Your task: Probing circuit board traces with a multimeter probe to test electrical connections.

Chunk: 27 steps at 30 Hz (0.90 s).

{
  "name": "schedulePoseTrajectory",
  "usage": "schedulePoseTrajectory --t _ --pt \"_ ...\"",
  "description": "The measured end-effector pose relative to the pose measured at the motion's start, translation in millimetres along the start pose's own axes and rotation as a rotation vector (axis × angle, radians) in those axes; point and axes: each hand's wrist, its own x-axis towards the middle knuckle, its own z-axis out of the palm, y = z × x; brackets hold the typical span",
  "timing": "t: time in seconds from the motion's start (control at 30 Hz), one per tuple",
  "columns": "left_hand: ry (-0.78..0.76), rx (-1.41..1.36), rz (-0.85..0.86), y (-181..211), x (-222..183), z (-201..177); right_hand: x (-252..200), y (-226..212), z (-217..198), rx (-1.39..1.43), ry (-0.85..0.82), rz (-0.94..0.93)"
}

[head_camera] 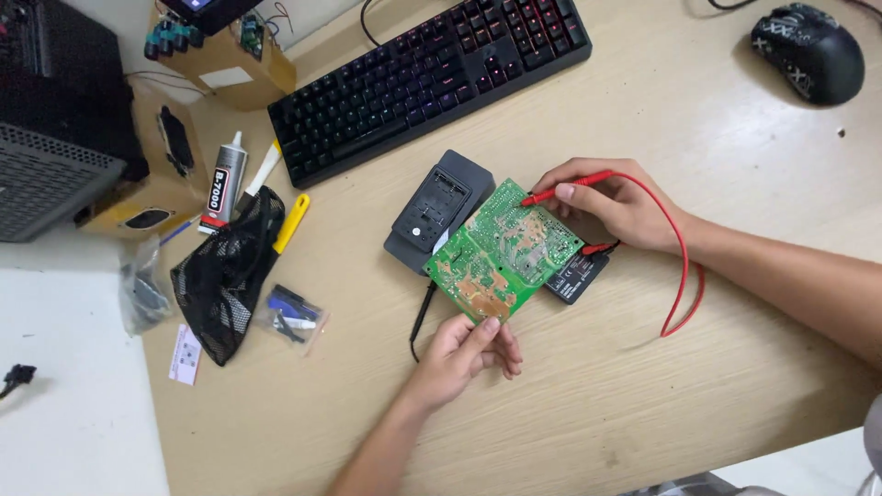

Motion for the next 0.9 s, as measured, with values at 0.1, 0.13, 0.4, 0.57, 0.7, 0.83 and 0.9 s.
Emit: schedulePoseTrajectory --t 0.1,0.13,0.4,0.57,0.7,0.83,0.9 --pt "-0.002 -0.008 0.006 -1 0 -1 0 -4 -1 -0.035 -0.003 0.016" --pt "0.000 -0.012 0.008 5 -2 1 0 -1 -3 -0.037 -0.006 0.017" --pt "-0.021 0.053 -0.097 20 -3 7 2 -3 -10 -0.241 -0.129 -0.138" --pt "-0.015 0.022 -0.107 18 -2 7 0 5 -10 -0.277 -0.074 -0.142" --pt "0.002 0.013 -0.133 21 -2 10 1 2 -9 -0.330 -0.069 -0.161" --pt "-0.035 -0.020 -0.113 19 0 7 2 -2 -8 -0.344 -0.105 -0.198" --pt "-0.051 0.007 -0.107 16 0 5 1 -2 -8 -0.350 -0.110 -0.186"
